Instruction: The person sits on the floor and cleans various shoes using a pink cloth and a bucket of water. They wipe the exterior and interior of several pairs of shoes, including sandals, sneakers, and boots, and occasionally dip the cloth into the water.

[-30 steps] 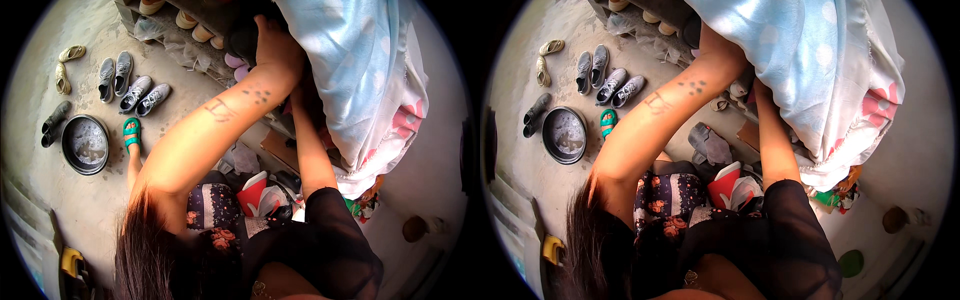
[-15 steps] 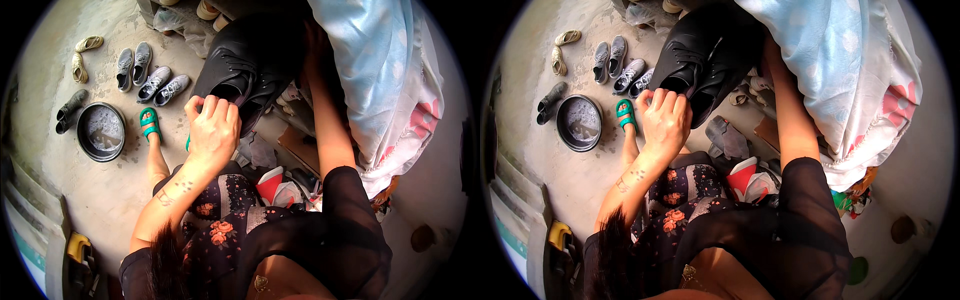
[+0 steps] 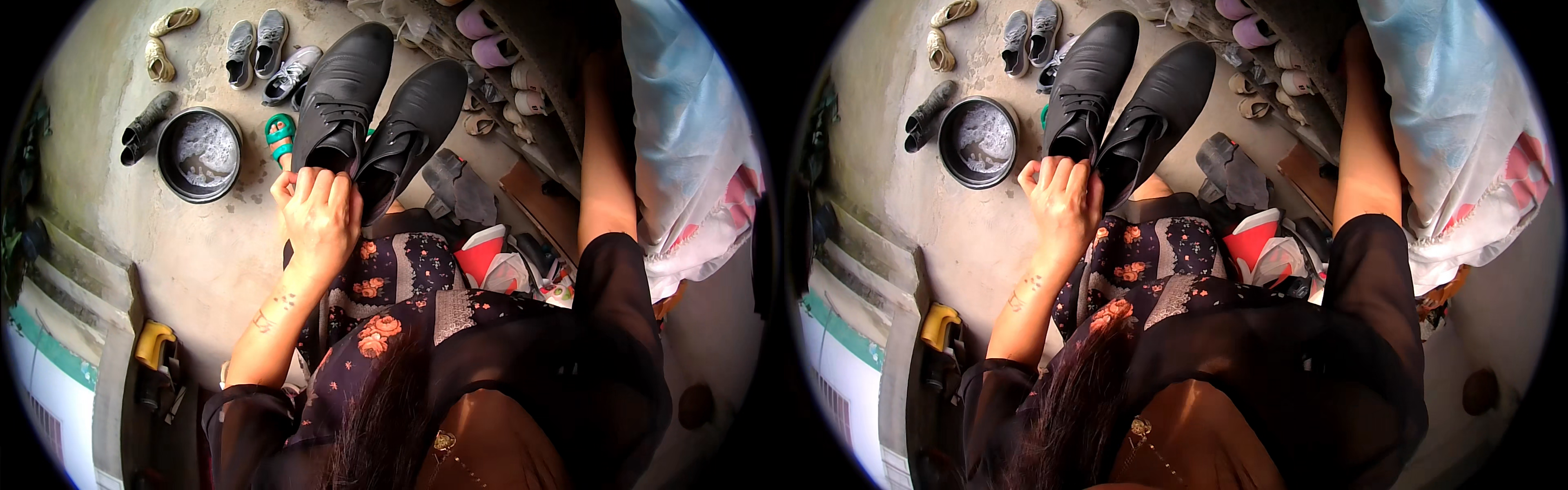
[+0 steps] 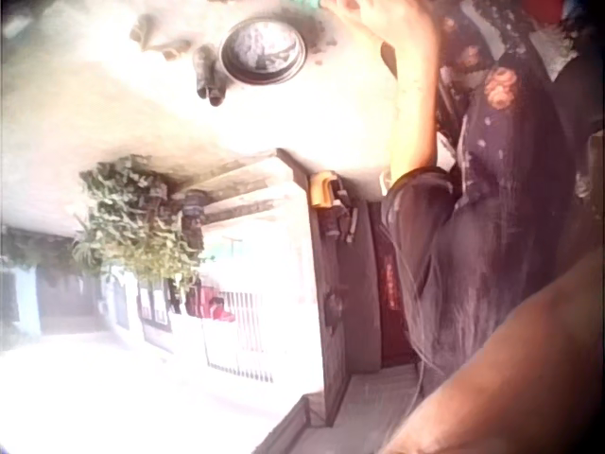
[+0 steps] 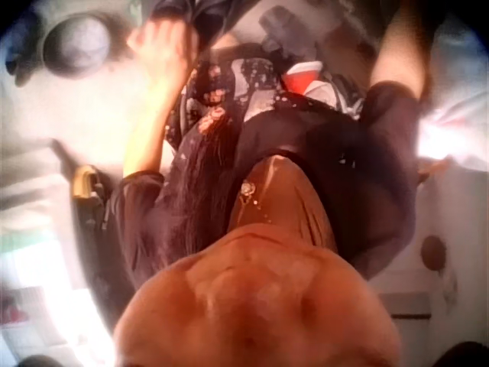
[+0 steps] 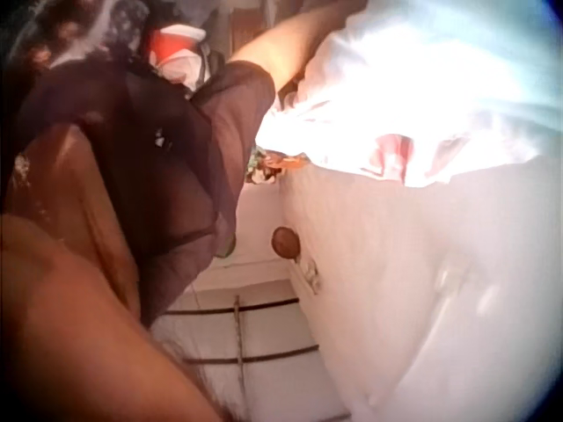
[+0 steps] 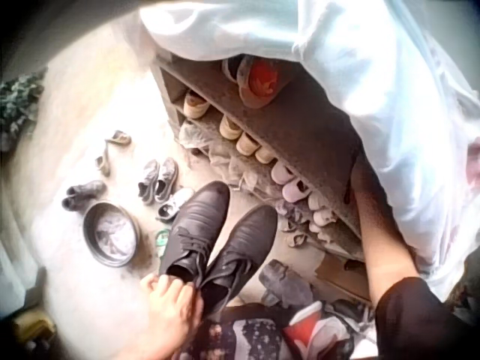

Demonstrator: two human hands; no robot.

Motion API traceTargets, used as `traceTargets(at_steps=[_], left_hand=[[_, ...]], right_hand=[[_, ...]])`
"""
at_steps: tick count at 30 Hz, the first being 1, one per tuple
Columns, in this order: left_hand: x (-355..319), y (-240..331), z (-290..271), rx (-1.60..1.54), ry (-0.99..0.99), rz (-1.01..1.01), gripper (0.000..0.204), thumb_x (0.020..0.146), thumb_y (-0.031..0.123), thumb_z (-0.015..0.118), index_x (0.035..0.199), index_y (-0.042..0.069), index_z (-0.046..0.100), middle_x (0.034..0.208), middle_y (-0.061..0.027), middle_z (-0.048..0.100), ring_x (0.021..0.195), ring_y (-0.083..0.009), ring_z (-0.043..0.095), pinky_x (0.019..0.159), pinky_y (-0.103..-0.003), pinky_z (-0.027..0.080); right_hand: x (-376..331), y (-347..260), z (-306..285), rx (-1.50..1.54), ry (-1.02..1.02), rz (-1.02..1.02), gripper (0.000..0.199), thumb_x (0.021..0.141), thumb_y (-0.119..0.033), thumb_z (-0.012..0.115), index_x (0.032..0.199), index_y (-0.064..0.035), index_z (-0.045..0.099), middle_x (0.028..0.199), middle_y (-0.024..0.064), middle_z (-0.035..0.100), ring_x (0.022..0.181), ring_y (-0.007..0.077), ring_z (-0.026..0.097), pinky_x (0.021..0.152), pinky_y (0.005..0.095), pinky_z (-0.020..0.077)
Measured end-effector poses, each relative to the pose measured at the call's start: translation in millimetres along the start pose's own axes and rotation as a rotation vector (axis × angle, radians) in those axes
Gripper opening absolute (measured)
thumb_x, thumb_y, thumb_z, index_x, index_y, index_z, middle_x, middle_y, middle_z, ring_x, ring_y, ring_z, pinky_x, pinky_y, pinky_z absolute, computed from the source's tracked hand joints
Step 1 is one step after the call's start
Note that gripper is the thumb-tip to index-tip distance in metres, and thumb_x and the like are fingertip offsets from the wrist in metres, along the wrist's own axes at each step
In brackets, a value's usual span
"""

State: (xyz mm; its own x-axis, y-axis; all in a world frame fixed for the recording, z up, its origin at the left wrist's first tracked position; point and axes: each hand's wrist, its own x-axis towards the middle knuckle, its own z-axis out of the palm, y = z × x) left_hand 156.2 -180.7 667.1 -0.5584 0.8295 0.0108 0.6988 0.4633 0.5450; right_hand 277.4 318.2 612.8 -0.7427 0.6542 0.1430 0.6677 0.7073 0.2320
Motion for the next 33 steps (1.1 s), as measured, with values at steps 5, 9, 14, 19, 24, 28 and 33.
traceTargets(at_steps=[5, 9, 14, 19, 24, 28, 33], left_hand=[[-9, 1, 1, -0.052, 0.049, -0.074, 0.014, 0.075, 0.005, 0.069, 0.087, 0.003, 0.062, 0.081, -0.0074, 0.056, 0.085, -0.0254, 0.056, 0.085, -0.043, 0.036], [-4, 2, -1, -0.106, 0.055, -0.118, 0.011, 0.078, 0.007, 0.069, 0.085, 0.003, 0.061, 0.08, -0.0076, 0.058, 0.084, -0.0255, 0.056, 0.085, -0.042, 0.036], [1, 2, -5, -0.298, 0.05, -0.262, 0.011, 0.081, 0.009, 0.069, 0.079, 0.004, 0.06, 0.075, -0.0083, 0.057, 0.08, -0.0276, 0.053, 0.08, -0.04, 0.035], [6, 6, -9, -0.538, -0.008, -0.485, 0.015, 0.084, 0.01, 0.07, 0.077, 0.001, 0.06, 0.069, -0.011, 0.055, 0.069, -0.026, 0.048, 0.068, -0.035, 0.037], [-6, -6, 6, -0.925, -0.125, -0.763, 0.027, 0.09, 0.012, 0.068, 0.071, 0.001, 0.052, 0.064, 0.0016, 0.045, 0.067, -0.0084, 0.038, 0.058, -0.026, 0.033], [-5, -4, 2, -1.136, -0.221, -0.837, 0.03, 0.093, 0.013, 0.066, 0.068, 0.006, 0.049, 0.067, 0.0097, 0.042, 0.064, -0.0025, 0.034, 0.055, -0.023, 0.027], [-5, -6, -4, -1.249, -0.327, -0.94, 0.027, 0.095, 0.012, 0.062, 0.071, 0.009, 0.053, 0.069, 0.0115, 0.044, 0.063, -0.001, 0.035, 0.056, -0.021, 0.026]], right_hand=[[-100, -6, 1, -0.183, 0.126, 0.219, 0.038, 0.09, -0.022, 0.057, 0.127, -0.0157, 0.06, 0.136, 0.0131, 0.054, 0.127, 0.0367, 0.047, 0.105, 0.0469, 0.0377], [-132, -71, -35, 0.005, 0.202, 0.084, 0.029, 0.087, -0.024, 0.06, 0.116, -0.0219, 0.067, 0.123, 0.0121, 0.059, 0.115, 0.0355, 0.051, 0.095, 0.0392, 0.0436], [-171, -74, -50, 1.178, -0.745, 0.484, 0.033, 0.093, -0.015, 0.056, 0.123, -0.0054, 0.063, 0.12, 0.0052, 0.064, 0.109, 0.018, 0.058, 0.095, 0.0299, 0.0441], [-237, -103, -68, 1.736, -0.689, 1.101, 0.039, 0.099, -0.025, 0.051, 0.126, 0.0033, 0.058, 0.12, 0.0073, 0.064, 0.108, 0.0157, 0.06, 0.097, 0.0295, 0.045], [-233, -110, -93, 1.915, -0.698, 1.227, 0.029, 0.1, -0.021, 0.053, 0.114, 0.0011, 0.065, 0.109, 0.0042, 0.068, 0.101, 0.0139, 0.063, 0.092, 0.0279, 0.0474], [-238, -80, -83, 1.598, -0.926, 0.589, 0.024, 0.1, -0.017, 0.052, 0.111, 0.0, 0.065, 0.101, 0.0013, 0.067, 0.092, 0.009, 0.062, 0.083, 0.0232, 0.0487], [-235, -105, -107, 1.779, -1.057, 0.468, 0.018, 0.097, -0.015, 0.054, 0.104, -0.001, 0.064, 0.104, 0.0007, 0.063, 0.097, 0.0075, 0.057, 0.09, 0.0234, 0.0434]])
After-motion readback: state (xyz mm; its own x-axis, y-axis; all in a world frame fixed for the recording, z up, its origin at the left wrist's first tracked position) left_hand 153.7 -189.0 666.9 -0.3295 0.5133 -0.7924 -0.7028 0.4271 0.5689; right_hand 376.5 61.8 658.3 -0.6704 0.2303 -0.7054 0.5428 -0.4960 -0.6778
